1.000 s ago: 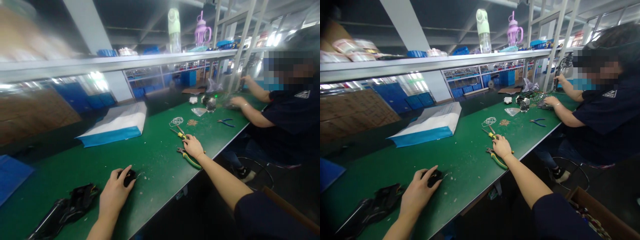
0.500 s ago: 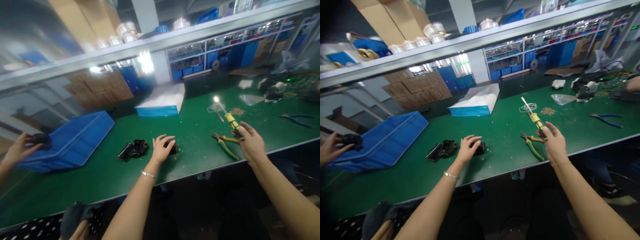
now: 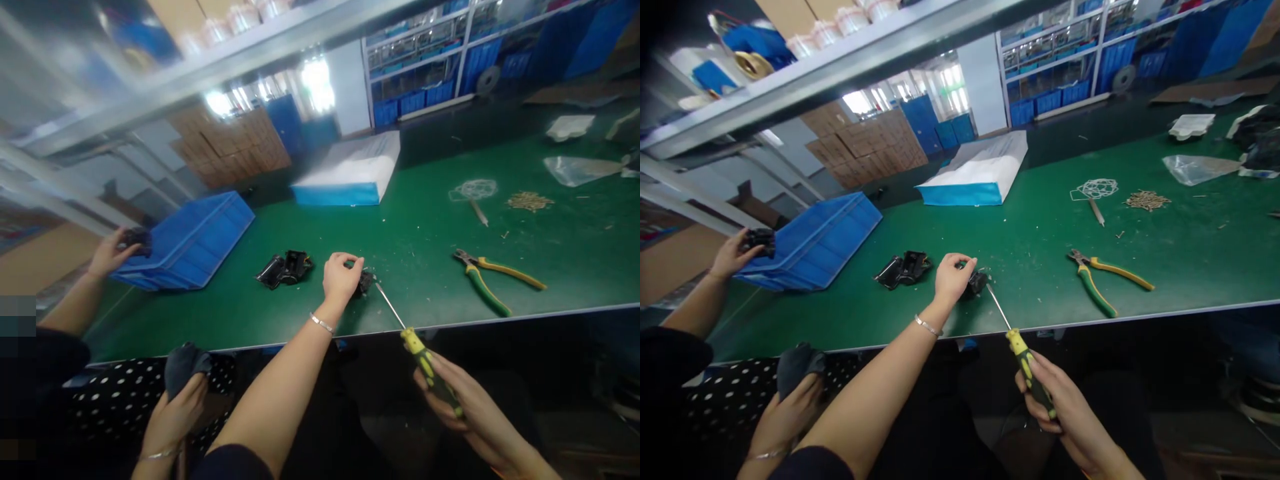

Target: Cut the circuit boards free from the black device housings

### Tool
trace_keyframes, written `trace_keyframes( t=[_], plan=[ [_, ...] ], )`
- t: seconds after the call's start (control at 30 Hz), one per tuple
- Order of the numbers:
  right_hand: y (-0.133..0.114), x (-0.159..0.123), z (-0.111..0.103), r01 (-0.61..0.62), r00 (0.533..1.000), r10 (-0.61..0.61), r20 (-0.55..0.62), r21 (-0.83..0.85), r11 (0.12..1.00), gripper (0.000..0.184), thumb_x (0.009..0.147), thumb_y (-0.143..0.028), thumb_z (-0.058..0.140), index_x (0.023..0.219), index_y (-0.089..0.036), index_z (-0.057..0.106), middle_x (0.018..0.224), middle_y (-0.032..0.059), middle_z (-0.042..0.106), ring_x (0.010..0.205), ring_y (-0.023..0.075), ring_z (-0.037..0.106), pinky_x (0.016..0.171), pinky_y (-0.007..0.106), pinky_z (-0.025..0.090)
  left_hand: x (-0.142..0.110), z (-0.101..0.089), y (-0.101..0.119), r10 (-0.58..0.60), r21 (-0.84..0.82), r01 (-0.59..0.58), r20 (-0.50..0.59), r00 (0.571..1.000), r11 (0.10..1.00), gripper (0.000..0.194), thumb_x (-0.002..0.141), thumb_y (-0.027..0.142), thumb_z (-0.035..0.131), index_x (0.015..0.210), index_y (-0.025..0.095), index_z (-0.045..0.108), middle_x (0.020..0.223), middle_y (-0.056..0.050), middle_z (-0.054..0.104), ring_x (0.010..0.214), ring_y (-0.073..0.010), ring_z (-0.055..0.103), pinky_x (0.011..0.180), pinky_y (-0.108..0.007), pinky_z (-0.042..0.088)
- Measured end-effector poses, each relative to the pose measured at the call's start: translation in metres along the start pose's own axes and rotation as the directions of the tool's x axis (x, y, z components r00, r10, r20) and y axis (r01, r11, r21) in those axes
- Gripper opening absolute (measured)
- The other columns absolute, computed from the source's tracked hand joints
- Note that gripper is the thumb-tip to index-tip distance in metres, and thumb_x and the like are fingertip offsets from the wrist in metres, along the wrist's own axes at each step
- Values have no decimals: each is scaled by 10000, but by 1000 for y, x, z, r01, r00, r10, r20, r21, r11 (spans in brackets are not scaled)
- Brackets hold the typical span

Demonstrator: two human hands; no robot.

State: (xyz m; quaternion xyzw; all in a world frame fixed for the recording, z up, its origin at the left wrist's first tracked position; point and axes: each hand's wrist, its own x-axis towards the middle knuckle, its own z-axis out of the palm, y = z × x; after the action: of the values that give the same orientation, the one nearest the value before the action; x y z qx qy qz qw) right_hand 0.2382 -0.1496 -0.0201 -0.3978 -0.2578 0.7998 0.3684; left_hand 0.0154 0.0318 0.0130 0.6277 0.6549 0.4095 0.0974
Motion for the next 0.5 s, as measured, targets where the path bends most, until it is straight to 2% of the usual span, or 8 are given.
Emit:
trace_keyframes(
  t=[0.1,0.23,0.33,0.5],
  plan=[
    [5,5,2,-62,997,59,45,89,994,365,889,-515,537,1094,-216,580,780,-2,506,430,0,234,378,143,62,1,4,-4,30,-34,-27,79,996,999,97,775,281,630,788,205,688,794,-29,655,807,-168,577,804,-321,438],
    [12,9,-1,-112,992,100,78,175,978,361,898,-496,535,1149,-241,580,784,-13,488,428,-7,227,387,146,56,6,2,-9,108,-96,-90,191,976,991,146,753,314,670,856,215,701,726,7,643,762,-143,577,763,-274,450],
    [15,10,-2,-93,995,90,33,117,989,379,881,-494,567,1161,-239,573,784,-5,520,427,2,276,390,153,73,7,0,-10,133,-97,-116,200,971,989,185,816,367,601,791,206,688,741,-4,648,773,-146,567,764,-277,440],
    [13,10,-1,-75,997,75,-12,44,996,436,856,-516,597,1178,-227,550,805,9,549,437,18,328,398,166,84,6,-1,-8,162,-75,-150,192,968,986,349,871,405,514,594,205,584,607,0,584,748,-159,536,750,-285,419]
  ],
)
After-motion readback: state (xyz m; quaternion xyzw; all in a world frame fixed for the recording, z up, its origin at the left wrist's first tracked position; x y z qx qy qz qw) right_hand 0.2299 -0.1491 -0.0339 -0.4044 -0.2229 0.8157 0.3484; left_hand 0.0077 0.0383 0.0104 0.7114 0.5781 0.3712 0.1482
